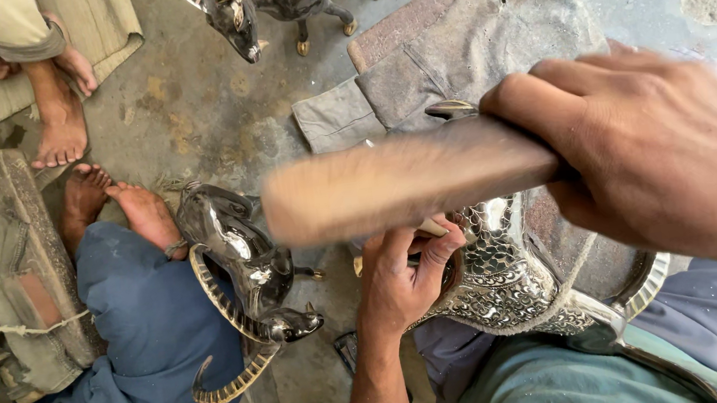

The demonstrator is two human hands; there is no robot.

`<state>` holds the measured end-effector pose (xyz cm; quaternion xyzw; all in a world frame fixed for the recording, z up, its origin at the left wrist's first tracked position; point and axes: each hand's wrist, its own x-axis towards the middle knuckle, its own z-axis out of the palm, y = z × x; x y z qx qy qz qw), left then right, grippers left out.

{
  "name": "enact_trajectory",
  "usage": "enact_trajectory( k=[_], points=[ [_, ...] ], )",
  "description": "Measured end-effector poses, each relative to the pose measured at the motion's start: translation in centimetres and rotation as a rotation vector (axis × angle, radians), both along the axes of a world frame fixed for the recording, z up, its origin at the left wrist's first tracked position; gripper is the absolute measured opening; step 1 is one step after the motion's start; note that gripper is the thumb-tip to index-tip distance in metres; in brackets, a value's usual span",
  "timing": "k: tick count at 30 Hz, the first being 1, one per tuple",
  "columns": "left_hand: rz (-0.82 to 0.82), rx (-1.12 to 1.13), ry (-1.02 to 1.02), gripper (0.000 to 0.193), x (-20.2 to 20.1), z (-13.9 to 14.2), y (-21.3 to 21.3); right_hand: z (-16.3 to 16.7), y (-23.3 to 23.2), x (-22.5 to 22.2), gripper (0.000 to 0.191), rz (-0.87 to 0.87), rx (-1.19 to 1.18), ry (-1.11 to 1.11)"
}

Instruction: The person uses a hammer and a metal punch to create a textured pattern on a silver-colored metal goat sculpture. They repeatedly strike the punch against the sculpture's body to form small indentations.

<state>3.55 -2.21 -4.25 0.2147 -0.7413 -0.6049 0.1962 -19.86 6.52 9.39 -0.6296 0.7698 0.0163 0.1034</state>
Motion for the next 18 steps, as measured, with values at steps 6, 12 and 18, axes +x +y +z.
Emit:
enact_trajectory(
  k=[6,12,18],
  points=[
    [0.134,-0.068,0.01,0.016,0.4,-0.1,0.0,-1.8,3.0,-0.3,0.045,-0.032,0.03,0.049],
    [0.288,0.241,0.179,0.034,-1.1,1.5,-1.2,-9.5,8.3,-3.4,0.049,-0.563,-0.122,-0.382],
    [0.084,0.063,-0.107,0.024,-4.0,4.5,-1.6,-17.3,14.7,-3.3,0.047,-0.856,-0.128,-0.692]
  ],
)
